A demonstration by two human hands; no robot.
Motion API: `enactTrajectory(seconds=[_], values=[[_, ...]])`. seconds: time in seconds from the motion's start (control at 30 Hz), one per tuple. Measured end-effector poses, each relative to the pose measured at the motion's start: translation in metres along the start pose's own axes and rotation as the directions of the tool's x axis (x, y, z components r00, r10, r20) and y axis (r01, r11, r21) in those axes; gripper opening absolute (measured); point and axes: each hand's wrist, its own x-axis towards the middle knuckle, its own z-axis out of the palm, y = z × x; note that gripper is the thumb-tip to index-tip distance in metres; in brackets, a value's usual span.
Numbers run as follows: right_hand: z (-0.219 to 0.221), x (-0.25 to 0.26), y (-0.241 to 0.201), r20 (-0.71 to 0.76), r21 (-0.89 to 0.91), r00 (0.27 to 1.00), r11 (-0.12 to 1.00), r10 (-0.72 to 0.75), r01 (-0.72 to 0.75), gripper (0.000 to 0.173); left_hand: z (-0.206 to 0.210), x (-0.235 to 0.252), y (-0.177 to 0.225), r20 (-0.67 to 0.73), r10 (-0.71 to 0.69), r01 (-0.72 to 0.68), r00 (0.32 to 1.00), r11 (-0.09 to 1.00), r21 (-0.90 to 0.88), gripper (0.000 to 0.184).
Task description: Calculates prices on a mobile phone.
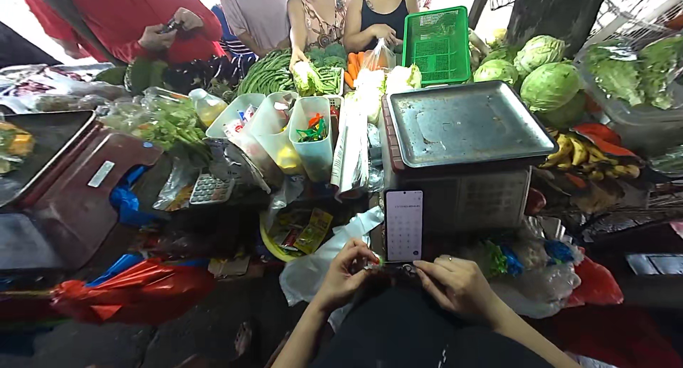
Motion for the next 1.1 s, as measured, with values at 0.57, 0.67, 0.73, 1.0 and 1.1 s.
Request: enactTrajectory(seconds=[0.57, 0.67, 0.73, 1.0, 1.1], values=[[0.002, 0.005, -0.012, 0.016, -0.003, 0.999, 0.999, -0.038, 0.038, 0.027, -0.001, 0.001, 0.002, 0.007, -0.033, 0.033, 0.999, 0.999, -0.003, 0.019], [0.000, 0.005, -0.013, 0.018, -0.014, 0.999, 0.999, -0.040, 0.040, 0.028, -0.002, 0.001, 0.002, 0.010, -0.031, 0.031, 0.999, 0.999, 0.005, 0.018], [0.000, 0.005, -0.013, 0.014, -0.015, 0.999, 0.999, -0.040, 0.040, 0.028, -0.002, 0.001, 0.000, 0.014, -0.026, 0.026, 1.000, 1.000, 0.000, 0.019], [0.001, 0.004, -0.014, 0.016, -0.029, 0.998, 0.998, -0.053, 0.053, 0.028, -0.002, 0.001, 0.002, 0.020, -0.044, 0.044, 0.999, 0.999, 0.009, 0.019], [-0.001, 0.005, -0.014, 0.014, -0.040, 0.999, 0.998, -0.047, 0.048, 0.027, -0.002, 0.002, 0.002, 0.025, -0.056, 0.056, 0.998, 0.998, 0.008, 0.020]])
